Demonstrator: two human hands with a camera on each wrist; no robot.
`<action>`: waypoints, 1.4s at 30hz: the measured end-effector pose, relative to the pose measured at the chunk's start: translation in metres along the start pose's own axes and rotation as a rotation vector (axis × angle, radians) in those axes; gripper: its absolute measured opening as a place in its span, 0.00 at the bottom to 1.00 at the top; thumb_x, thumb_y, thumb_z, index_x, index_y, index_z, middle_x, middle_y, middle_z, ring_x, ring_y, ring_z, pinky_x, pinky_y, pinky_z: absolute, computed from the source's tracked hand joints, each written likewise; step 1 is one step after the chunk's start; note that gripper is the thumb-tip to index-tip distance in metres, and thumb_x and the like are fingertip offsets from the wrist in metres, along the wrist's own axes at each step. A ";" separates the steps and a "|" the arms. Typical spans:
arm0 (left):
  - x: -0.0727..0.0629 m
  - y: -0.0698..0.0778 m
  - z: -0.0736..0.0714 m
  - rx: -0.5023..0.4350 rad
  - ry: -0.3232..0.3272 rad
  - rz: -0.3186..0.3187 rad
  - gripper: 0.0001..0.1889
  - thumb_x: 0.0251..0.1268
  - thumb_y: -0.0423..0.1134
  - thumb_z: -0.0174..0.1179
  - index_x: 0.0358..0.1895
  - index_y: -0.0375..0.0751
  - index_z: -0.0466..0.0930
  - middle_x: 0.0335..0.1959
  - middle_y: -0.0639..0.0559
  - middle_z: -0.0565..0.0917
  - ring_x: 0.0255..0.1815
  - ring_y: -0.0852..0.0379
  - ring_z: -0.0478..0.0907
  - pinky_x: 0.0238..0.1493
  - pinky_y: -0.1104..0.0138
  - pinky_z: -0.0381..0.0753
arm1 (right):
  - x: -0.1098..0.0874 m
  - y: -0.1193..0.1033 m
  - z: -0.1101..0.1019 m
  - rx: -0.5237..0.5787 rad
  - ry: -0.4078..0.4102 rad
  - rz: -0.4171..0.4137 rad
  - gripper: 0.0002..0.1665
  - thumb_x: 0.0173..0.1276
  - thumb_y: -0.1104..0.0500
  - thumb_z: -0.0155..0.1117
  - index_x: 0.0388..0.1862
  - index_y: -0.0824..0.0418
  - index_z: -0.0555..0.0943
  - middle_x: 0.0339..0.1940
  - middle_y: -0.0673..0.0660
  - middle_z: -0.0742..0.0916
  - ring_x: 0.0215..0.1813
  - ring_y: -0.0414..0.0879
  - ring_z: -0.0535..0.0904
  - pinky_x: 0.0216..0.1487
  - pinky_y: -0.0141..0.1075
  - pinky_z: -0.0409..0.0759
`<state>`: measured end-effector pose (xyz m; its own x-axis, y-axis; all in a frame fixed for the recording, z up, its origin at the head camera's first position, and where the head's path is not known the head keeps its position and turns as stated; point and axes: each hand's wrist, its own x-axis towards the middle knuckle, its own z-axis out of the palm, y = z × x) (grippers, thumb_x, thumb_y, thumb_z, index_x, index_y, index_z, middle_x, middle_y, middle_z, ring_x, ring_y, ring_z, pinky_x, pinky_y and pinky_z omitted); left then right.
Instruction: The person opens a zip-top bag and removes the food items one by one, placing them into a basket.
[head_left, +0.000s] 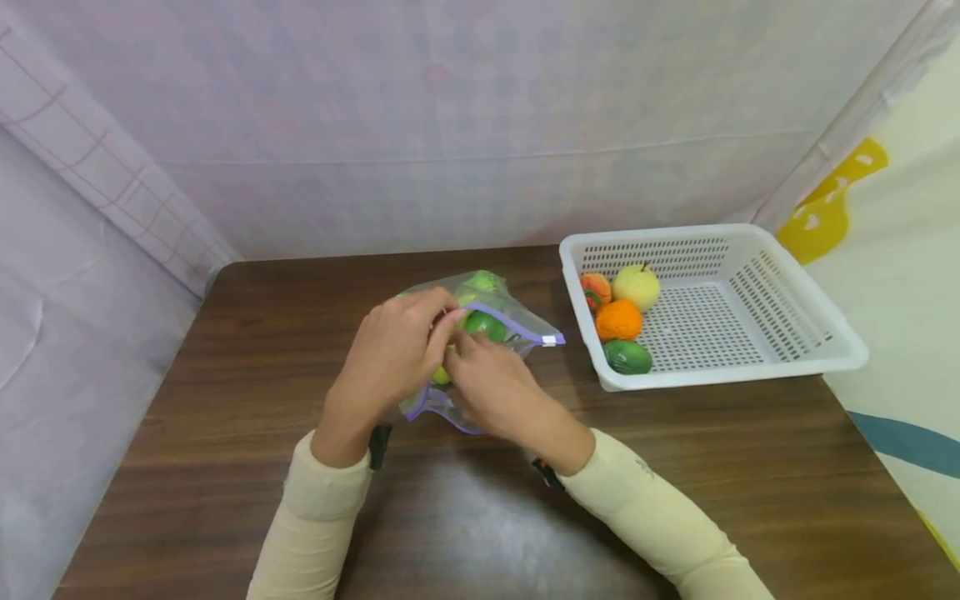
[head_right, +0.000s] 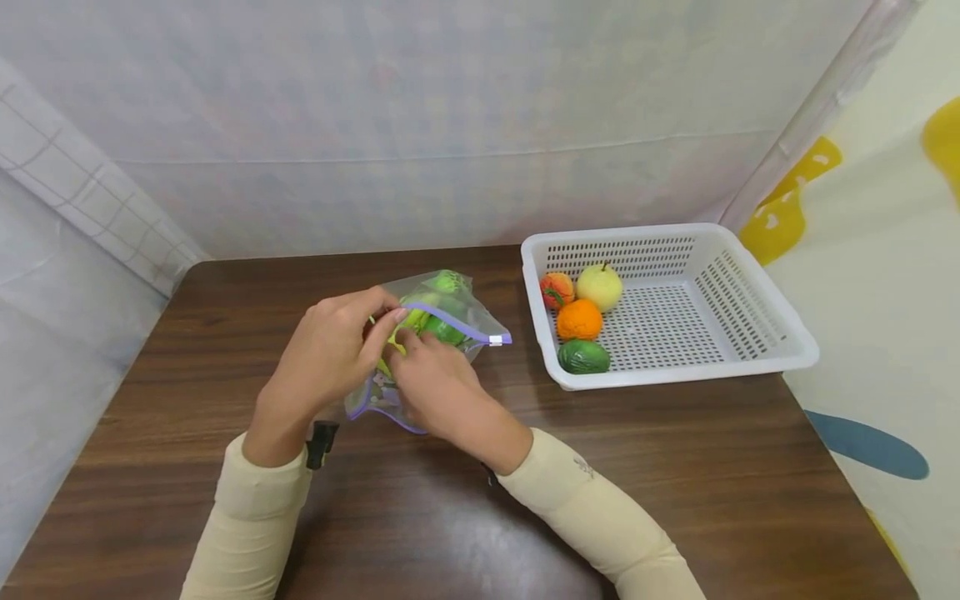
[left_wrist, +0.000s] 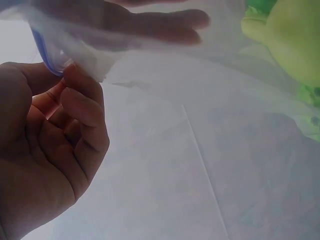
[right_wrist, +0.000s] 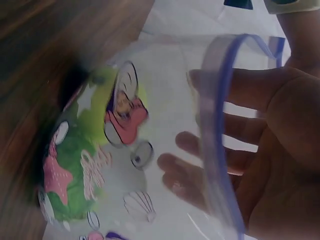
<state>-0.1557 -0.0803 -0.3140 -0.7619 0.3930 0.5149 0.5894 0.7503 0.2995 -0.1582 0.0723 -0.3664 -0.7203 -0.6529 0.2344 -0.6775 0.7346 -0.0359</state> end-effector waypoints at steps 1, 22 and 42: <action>0.000 0.000 0.000 0.002 0.000 0.000 0.09 0.76 0.41 0.57 0.39 0.41 0.83 0.30 0.51 0.85 0.23 0.57 0.75 0.26 0.62 0.76 | 0.002 -0.002 0.001 -0.010 -0.020 0.006 0.32 0.58 0.53 0.77 0.61 0.59 0.79 0.60 0.56 0.81 0.49 0.51 0.81 0.39 0.40 0.84; 0.000 -0.001 0.003 -0.016 -0.002 0.025 0.08 0.76 0.38 0.57 0.38 0.39 0.82 0.30 0.49 0.85 0.24 0.56 0.77 0.27 0.63 0.78 | 0.019 -0.007 0.026 -0.027 -0.169 0.111 0.42 0.64 0.51 0.72 0.76 0.55 0.69 0.73 0.55 0.73 0.61 0.55 0.77 0.50 0.48 0.85; 0.000 0.000 0.003 0.002 0.000 0.028 0.09 0.76 0.40 0.56 0.37 0.41 0.82 0.28 0.52 0.84 0.26 0.56 0.78 0.28 0.61 0.78 | 0.029 -0.008 0.042 0.032 -0.134 0.140 0.35 0.70 0.55 0.63 0.74 0.63 0.69 0.69 0.56 0.79 0.66 0.55 0.75 0.52 0.47 0.84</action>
<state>-0.1564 -0.0782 -0.3165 -0.7449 0.4137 0.5235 0.6099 0.7402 0.2829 -0.1800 0.0398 -0.3999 -0.8197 -0.5651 0.0935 -0.5722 0.8150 -0.0909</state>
